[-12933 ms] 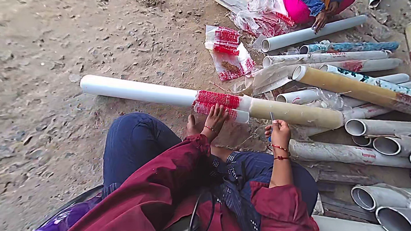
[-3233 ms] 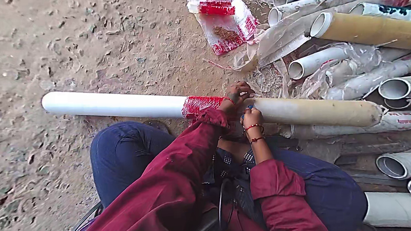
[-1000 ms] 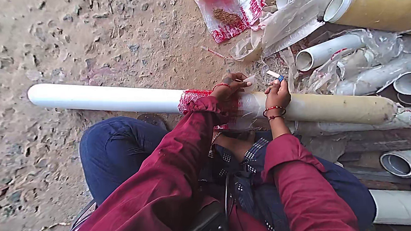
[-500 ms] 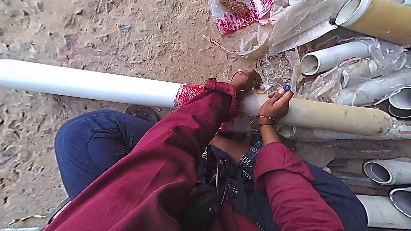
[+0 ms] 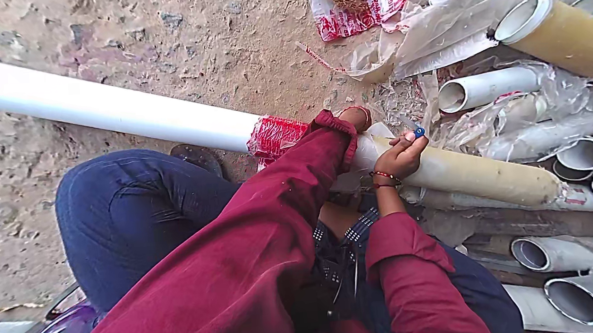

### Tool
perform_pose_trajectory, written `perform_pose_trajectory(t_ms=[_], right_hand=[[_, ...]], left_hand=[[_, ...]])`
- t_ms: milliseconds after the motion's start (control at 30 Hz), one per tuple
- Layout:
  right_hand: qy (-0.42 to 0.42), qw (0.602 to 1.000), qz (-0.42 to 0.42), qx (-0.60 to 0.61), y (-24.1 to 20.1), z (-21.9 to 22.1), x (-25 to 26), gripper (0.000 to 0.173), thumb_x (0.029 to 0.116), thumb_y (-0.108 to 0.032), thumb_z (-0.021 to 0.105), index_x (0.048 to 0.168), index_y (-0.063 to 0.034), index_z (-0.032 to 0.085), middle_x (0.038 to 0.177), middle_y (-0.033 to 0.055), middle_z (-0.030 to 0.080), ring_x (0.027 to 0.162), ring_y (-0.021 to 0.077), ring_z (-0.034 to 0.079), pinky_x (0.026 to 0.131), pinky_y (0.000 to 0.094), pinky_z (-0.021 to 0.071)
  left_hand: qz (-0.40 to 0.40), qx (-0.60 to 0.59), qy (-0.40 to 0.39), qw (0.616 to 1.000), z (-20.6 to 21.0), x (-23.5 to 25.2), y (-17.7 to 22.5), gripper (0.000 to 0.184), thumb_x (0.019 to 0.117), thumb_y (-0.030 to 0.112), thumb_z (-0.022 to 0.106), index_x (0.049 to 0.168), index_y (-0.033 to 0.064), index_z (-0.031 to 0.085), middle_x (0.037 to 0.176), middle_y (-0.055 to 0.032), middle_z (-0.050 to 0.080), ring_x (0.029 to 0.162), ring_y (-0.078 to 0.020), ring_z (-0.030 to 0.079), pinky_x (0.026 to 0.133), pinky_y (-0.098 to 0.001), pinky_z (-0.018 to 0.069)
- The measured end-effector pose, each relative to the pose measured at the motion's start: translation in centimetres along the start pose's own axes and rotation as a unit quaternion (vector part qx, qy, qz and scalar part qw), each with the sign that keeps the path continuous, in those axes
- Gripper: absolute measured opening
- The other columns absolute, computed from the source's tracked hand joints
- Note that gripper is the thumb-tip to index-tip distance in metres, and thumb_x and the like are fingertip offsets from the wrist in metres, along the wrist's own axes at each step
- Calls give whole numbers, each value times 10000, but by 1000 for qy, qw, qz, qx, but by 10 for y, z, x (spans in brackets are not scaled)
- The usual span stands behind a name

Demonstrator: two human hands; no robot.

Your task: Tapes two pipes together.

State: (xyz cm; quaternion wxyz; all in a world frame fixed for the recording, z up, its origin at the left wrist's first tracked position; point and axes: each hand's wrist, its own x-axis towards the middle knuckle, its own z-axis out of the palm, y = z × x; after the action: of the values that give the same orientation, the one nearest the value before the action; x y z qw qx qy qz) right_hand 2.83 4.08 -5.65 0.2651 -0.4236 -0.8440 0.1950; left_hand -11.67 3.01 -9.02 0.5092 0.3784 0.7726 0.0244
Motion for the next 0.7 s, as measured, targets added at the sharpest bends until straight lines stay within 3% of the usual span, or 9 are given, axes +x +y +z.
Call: perform_pose_trajectory(t_ms=[67, 133, 200, 333, 467, 567, 633, 700], right_hand=[[-14, 1000, 13, -1, -1, -3, -1, 346, 1110, -172, 327, 1126, 26, 610, 798, 56, 644, 776, 160, 658, 754, 352, 529], [-16, 1000, 26, 5, -2, -3, 0, 342, 1106, -175, 332, 1137, 21, 611, 801, 65, 646, 771, 175, 659, 750, 370, 528], [-19, 999, 35, 12, -1, -4, 1, 336, 1111, -182, 342, 1147, 10, 614, 809, 74, 651, 774, 194, 663, 749, 396, 530], [-15, 995, 54, 78, 3, -5, 3, 304, 1103, -153, 375, 1133, 6, 632, 746, 34, 636, 717, 152, 642, 729, 371, 523], [-101, 946, 196, 239, -15, -25, 27, 263, 1118, -124, 395, 1091, 36, 602, 722, 5, 557, 599, 42, 558, 630, 203, 491], [-251, 892, 283, 249, -21, -55, 57, 279, 1131, -148, 397, 1081, 46, 592, 700, 31, 583, 544, 69, 566, 549, 203, 494], [-343, 886, 238, 204, -15, -74, 67, 256, 1126, -123, 407, 1142, 57, 588, 720, 46, 626, 561, 77, 611, 564, 204, 526], [-416, 891, 155, 99, -3, -85, 70, 238, 1118, -92, 416, 1264, 69, 511, 755, 57, 647, 581, 60, 638, 586, 198, 546]], left_hand=[[36, -141, 101, 984, 6, -13, -18, 316, 1067, 216, 501, 1078, -33, 696, 1075, -245, 690, 1013, -404, 666, 855, -625, 491], [53, -267, 164, 948, 6, -34, -33, 366, 1113, 253, 431, 1256, 20, 675, 1184, -198, 701, 1063, -339, 685, 962, -562, 503], [64, -285, 228, 929, 17, -63, -41, 348, 1110, 195, 424, 1310, 46, 666, 1284, -187, 685, 1218, -346, 644, 1078, -561, 445], [143, -315, 328, 879, 60, -111, -43, 309, 1066, 147, 518, 1317, 24, 649, 1216, -179, 707, 1102, -318, 690, 997, -512, 511], [190, -331, 306, 872, 51, -104, -39, 414, 1007, 265, 676, 1373, 77, 629, 1358, -178, 633, 1187, -340, 630, 1003, -531, 486], [187, -260, 262, 910, 32, -84, -37, 338, 1007, 315, 671, 1211, 52, 730, 1303, -191, 664, 1184, -351, 636, 1015, -558, 473], [169, -242, 232, 927, 23, -77, -37, 353, 1022, 340, 644, 1137, 23, 749, 1186, -209, 710, 1136, -367, 656, 1005, -603, 454], [182, -277, 222, 917, 20, -72, -39, 315, 1011, 282, 666, 1099, -9, 749, 1179, -210, 708, 1157, -347, 644, 1039, -572, 441]])
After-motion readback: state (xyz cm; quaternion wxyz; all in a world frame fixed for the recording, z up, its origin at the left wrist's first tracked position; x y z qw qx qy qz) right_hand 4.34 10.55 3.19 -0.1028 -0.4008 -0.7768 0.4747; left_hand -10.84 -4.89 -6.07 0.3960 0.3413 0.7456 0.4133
